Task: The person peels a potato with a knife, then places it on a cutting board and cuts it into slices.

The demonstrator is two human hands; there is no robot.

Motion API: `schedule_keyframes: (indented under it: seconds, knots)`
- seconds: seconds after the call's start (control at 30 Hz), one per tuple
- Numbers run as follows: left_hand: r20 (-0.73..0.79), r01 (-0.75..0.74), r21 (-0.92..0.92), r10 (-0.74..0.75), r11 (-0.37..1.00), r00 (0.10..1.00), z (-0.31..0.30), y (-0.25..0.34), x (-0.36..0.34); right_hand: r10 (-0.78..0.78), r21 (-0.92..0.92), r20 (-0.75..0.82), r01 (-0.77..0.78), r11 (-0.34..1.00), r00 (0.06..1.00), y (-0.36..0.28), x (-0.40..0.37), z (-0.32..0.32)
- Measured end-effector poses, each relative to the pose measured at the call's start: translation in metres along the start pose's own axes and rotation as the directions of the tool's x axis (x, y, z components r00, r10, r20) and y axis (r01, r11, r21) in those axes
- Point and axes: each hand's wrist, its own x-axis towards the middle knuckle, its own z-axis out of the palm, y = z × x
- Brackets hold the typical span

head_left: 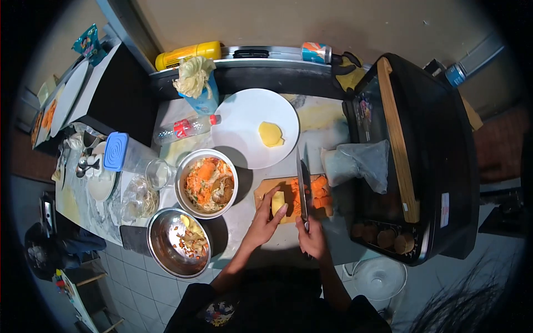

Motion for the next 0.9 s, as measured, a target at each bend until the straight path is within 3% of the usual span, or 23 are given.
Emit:
schedule_keyframes:
  seconds: [0.1,0.27,0.33,0.43,0.53,0.63,0.77,0.9]
  knots:
    - [-0.001,0.115,0.056,-0.115,0.992,0.993,0.009,0.005,-0.001,0.299,0.049,0.148,-0.309,0.95,0.943,-0.012,-0.018,-0.002]
    - [-0.039,0.075,0.198,-0.068,0.977,0.997,0.02,0.004,-0.006,0.282,0.02,0.132,-0.287,0.958,0.95,0.002,-0.03,0.009]
    - [-0.058,0.035,0.265,-0.021,0.964,0.998,0.02,0.002,-0.007,0.058,-0.148,0.082,-0.046,0.988,0.995,0.026,-0.031,0.018]
    - [-0.063,-0.006,0.242,0.022,0.97,0.998,0.019,-0.002,-0.007,-0.056,-0.232,0.022,0.06,0.971,0.998,0.022,-0.032,0.02]
    - [-0.062,-0.02,0.275,0.038,0.961,0.997,0.02,-0.003,-0.009,0.04,-0.195,0.059,-0.028,0.98,0.997,0.016,-0.031,0.022]
    - [-0.094,-0.062,0.322,0.097,0.945,0.991,0.024,-0.009,-0.007,-0.06,-0.131,-0.013,0.058,0.99,0.998,0.024,-0.03,0.033]
    - [-0.117,-0.071,0.315,0.113,0.946,0.987,0.025,-0.008,-0.002,-0.043,-0.164,0.004,0.043,0.986,0.999,0.023,-0.027,0.035]
    - [-0.168,-0.067,0.356,0.134,0.932,0.977,0.027,-0.003,0.004,0.093,-0.198,0.07,-0.077,0.977,0.993,0.018,-0.018,0.035]
